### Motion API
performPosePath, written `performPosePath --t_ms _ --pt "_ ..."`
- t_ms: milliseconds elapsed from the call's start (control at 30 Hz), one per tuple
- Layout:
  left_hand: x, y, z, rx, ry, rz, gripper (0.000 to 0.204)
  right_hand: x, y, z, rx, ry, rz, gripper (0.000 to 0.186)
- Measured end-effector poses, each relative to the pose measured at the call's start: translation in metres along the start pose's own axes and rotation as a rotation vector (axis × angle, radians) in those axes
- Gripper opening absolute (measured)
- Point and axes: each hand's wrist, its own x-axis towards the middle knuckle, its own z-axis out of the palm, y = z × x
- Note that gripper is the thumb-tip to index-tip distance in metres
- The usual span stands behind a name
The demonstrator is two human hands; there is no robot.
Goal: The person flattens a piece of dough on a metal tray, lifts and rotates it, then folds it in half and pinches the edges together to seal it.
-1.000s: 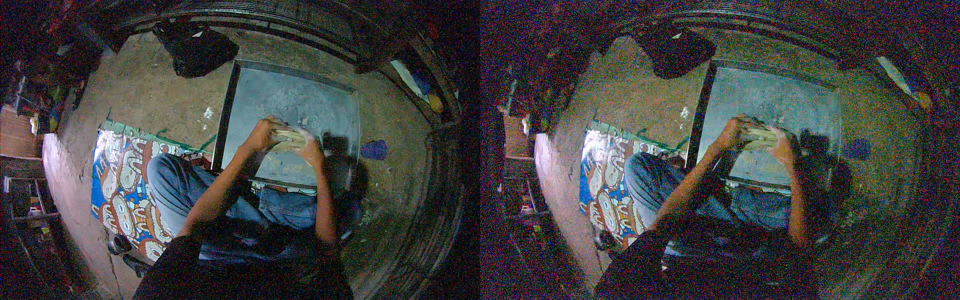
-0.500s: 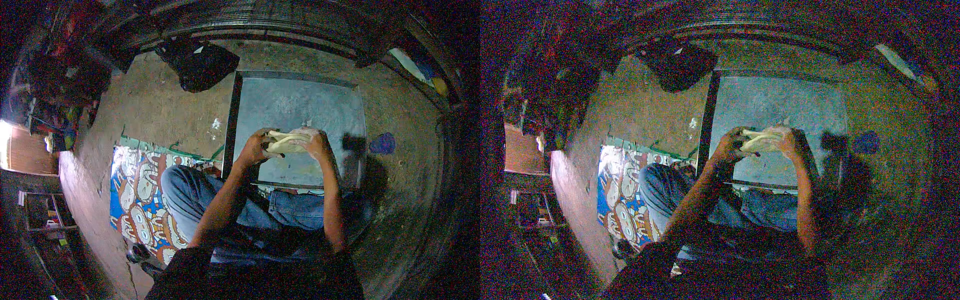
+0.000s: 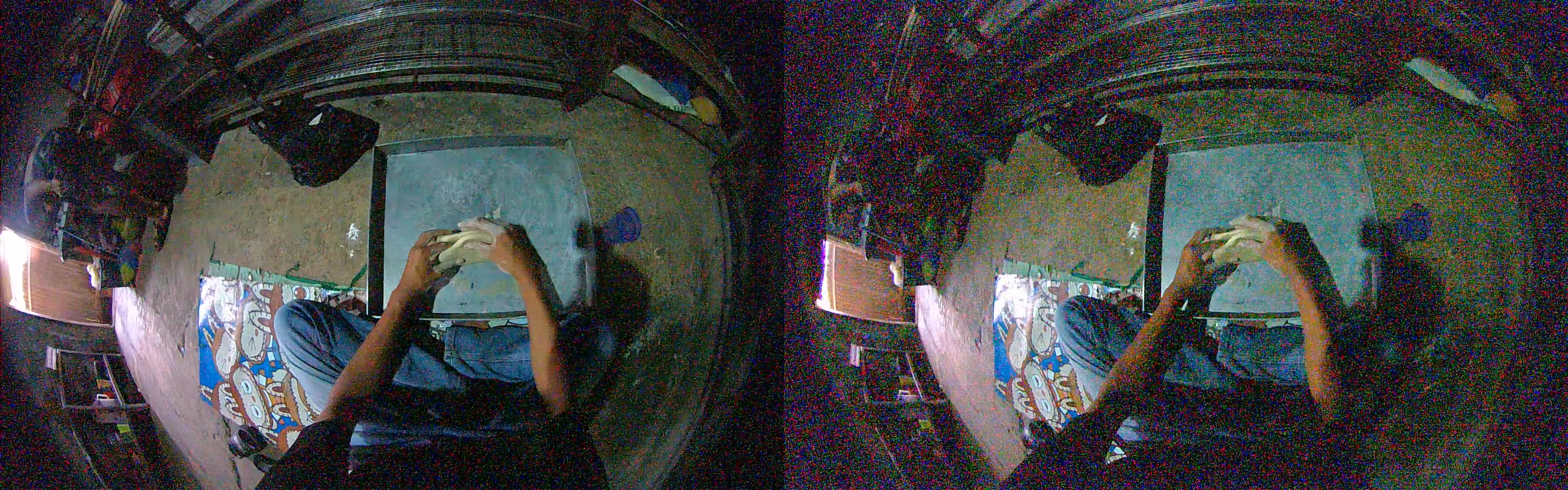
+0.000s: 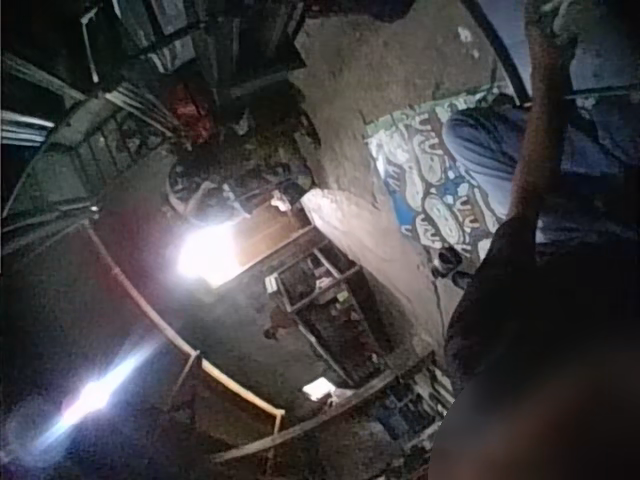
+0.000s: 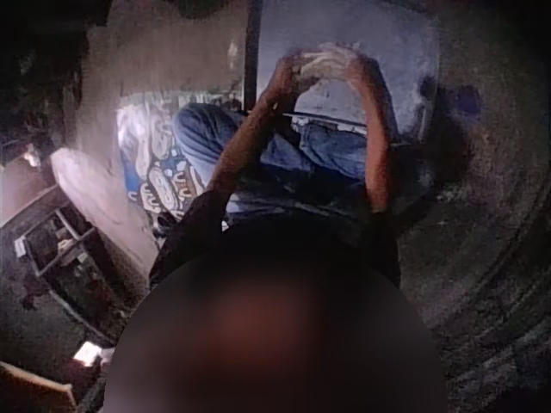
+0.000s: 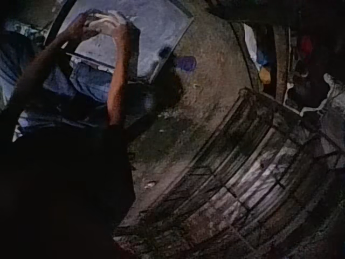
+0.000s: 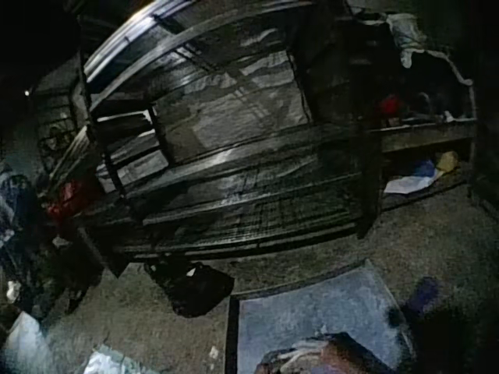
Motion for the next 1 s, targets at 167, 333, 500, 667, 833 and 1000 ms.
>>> performPosePath --t_ms 167,333,500,667,833,1000 --pt "-0.002 -0.006 0.001 0.106 0.048 0.071 0.048 0.0 -0.015 -0.005 -0.036 0.01 -0.113 0.035" --pt "-0.002 0.011 -0.002 0.044 0.062 -0.078 0.044 0.005 -0.022 -0.014 -0.269 -0.119 -0.16 0.029" --pt "0.001 0.038 -0.003 -0.161 0.117 -0.276 0.038 0.001 0.0 0.001 -0.141 0.04 -0.209 0.029" --pt "-0.001 0.028 -0.005 0.041 0.084 -0.031 0.034 0.002 -0.01 -0.006 -0.198 -0.027 -0.18 0.03" --pt "-0.001 0.005 -0.004 -0.023 0.06 -0.064 0.033 0.005 -0.003 0.0 -0.148 -0.086 -0.161 0.032" --pt "0.005 -0.004 -0.015 -0.266 -0.129 -0.13 0.06 0.005 0.012 0.004 -0.174 -0.082 -0.115 0.031"
